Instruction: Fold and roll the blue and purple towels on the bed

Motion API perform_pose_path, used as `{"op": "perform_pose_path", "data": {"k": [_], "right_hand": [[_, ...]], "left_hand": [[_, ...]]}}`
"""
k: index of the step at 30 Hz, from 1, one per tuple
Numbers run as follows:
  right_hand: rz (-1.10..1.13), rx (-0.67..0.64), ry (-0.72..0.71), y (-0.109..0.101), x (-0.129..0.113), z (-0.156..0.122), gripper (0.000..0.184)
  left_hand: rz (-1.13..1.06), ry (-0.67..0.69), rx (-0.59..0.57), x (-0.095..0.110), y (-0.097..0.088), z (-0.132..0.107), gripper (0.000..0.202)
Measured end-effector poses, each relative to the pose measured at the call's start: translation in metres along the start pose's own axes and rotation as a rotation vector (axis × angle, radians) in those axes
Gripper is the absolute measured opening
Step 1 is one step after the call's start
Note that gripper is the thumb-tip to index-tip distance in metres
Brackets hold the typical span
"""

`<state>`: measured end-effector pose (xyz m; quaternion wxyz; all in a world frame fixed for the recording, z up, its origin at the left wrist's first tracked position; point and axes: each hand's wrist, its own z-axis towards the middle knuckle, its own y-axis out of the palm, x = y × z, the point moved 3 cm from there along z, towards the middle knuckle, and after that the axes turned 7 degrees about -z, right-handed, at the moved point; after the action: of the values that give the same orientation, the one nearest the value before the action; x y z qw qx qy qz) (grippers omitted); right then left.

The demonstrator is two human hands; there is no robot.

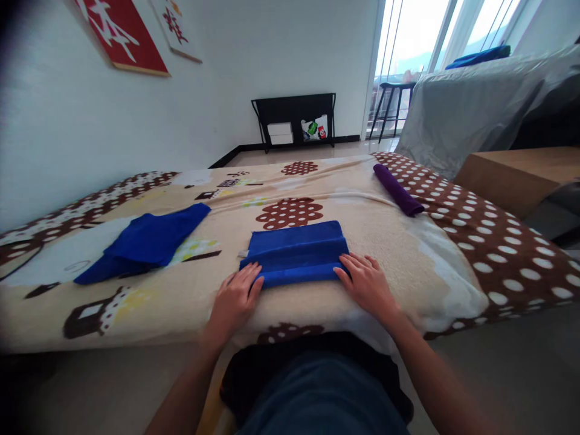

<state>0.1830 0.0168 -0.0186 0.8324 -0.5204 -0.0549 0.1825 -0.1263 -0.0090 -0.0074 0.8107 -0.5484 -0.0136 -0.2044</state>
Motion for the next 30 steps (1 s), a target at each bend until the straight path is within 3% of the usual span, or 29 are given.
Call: {"op": "perform_pose_path", "data": {"k": [2, 4, 9, 12, 15, 18, 20, 22, 24, 27, 30], "right_hand": [[-0.035, 0.049, 0.005, -0.003, -0.002, -0.003, 0.042], [-0.017, 0.081, -0.019, -0.004, -0.019, 0.001, 0.039], [0.122, -0.079, -0.192, 0.009, -0.078, 0.028, 0.044], [0.091, -0.153, -0.104, 0.019, -0.068, 0.042, 0.05], [0.047, -0.183, 0.037, 0.022, -0.029, 0.042, 0.052], [-0.001, -0.174, 0.075, 0.017, -0.001, 0.035, 0.051], [-0.043, -0.142, 0.072, 0.013, -0.001, 0.032, 0.049], [-0.05, -0.12, 0.042, 0.01, -0.017, 0.036, 0.046], [0.003, -0.148, -0.04, 0.012, -0.042, 0.043, 0.045], [0.09, -0.255, -0.164, 0.022, -0.072, 0.058, 0.046], [0.069, -0.306, -0.086, 0.029, -0.064, 0.068, 0.048]], "left_hand": [[0.055, -0.014, 0.038, 0.001, -0.003, -0.003, 0.043], [0.069, 0.005, 0.037, 0.014, 0.0, 0.002, 0.04], [-0.086, 0.163, -0.203, 0.055, 0.02, 0.033, 0.046], [-0.079, 0.048, -0.221, 0.038, 0.02, 0.042, 0.046], [-0.046, -0.099, -0.155, -0.003, 0.009, 0.032, 0.047], [0.004, -0.108, -0.074, -0.027, -0.002, 0.017, 0.045], [0.054, -0.09, -0.019, -0.024, -0.006, 0.014, 0.042], [0.063, -0.049, -0.006, -0.007, -0.004, 0.019, 0.041], [0.002, 0.035, -0.077, 0.016, 0.004, 0.031, 0.043], [-0.116, 0.152, -0.274, 0.041, 0.021, 0.052, 0.046], [-0.118, 0.08, -0.321, 0.03, 0.027, 0.061, 0.046]]}}
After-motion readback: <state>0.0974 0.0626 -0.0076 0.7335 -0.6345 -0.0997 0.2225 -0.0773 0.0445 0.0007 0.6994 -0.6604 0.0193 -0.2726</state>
